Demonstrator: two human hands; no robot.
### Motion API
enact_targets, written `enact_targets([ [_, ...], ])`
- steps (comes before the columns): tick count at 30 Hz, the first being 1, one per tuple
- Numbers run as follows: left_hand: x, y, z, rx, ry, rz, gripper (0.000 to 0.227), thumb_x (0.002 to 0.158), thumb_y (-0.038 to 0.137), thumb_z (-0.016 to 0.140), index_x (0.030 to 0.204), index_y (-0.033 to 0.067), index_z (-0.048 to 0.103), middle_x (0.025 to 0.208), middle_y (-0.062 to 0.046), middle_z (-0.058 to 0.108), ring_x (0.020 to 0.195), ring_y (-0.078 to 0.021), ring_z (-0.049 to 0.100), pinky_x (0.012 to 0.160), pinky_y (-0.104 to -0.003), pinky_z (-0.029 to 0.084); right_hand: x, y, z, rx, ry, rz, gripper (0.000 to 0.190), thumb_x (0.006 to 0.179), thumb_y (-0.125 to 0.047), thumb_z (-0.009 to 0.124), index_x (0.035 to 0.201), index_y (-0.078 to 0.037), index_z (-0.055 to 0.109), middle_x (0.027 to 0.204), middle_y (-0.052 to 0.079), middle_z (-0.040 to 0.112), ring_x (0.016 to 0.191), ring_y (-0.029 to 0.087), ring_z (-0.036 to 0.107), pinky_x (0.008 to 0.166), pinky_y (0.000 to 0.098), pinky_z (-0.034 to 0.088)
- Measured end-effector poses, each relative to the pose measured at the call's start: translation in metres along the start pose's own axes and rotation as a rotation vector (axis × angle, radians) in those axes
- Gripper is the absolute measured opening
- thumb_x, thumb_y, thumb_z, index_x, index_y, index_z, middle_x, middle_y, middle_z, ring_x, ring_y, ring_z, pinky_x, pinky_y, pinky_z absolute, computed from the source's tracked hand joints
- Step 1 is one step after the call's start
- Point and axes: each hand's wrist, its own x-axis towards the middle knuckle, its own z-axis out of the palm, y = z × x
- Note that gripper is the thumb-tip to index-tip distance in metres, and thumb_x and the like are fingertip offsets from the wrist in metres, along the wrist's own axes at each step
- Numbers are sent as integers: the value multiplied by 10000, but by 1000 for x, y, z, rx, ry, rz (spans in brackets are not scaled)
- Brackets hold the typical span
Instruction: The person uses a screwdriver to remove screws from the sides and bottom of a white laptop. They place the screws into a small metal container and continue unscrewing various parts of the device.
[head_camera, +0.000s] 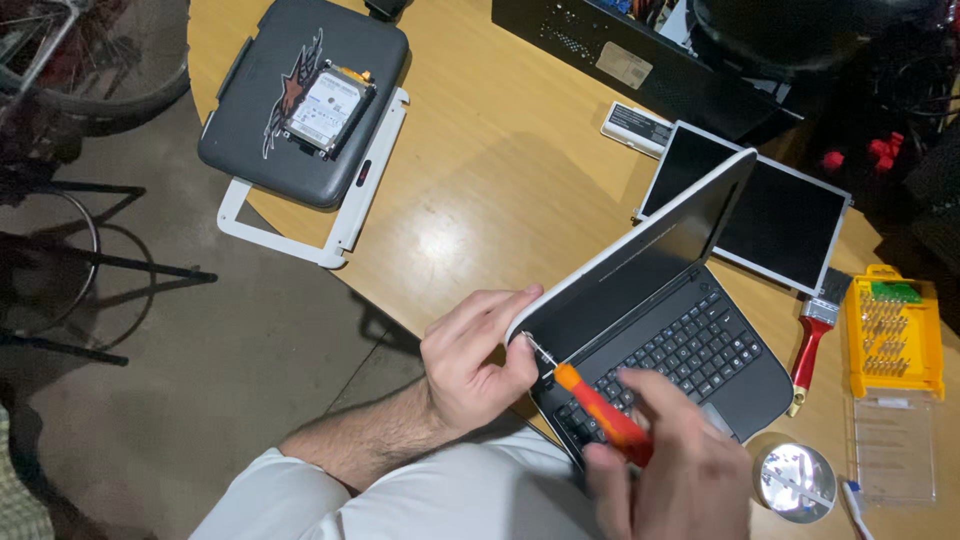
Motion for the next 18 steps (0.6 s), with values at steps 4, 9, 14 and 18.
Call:
enact_targets([
  [4, 1, -1, -1, 5, -22, -7, 334, 1177, 109, 634, 1386, -82, 811, 1215, -238, 869, 1010, -336, 885, 892, -393, 739, -1, 16, 13, -55, -48, 5, 614, 1162, -614, 433, 872, -220, 803, 673, 23, 740, 548, 274, 706, 611, 433, 579],
  [9, 1, -1, -1, 11, -24, 0, 352, 1214, 170, 628, 1376, -81, 814, 1237, -237, 878, 1020, -335, 895, 898, -392, 741, 0, 22, 16, 7, -186, 176, 240, 902, -462, 781, 966, -258, 888, 804, -6, 923, 652, 260, 867, 776, 404, 695],
  [14, 0, 1, 0, 5, -12, 1, 334, 1178, 124, 635, 1360, -86, 821, 1220, -238, 874, 1011, -337, 895, 894, -391, 745, -6, 26, 17, -25, 48, -107, 389, 1153, -484, 564, 1266, -205, 811, 717, 61, 806, 563, 339, 764, 605, 486, 583],
  [18, 1, 1, 1, -17, -10, 0, 378, 1223, 177, 607, 1364, -110, 809, 1240, -270, 875, 1028, -364, 897, 912, -409, 756, -9, 23, 20, -22, -155, 158, 114, 811, -416, 839, 878, -324, 844, 697, -53, 823, 625, 274, 723, 719, 348, 610],
])
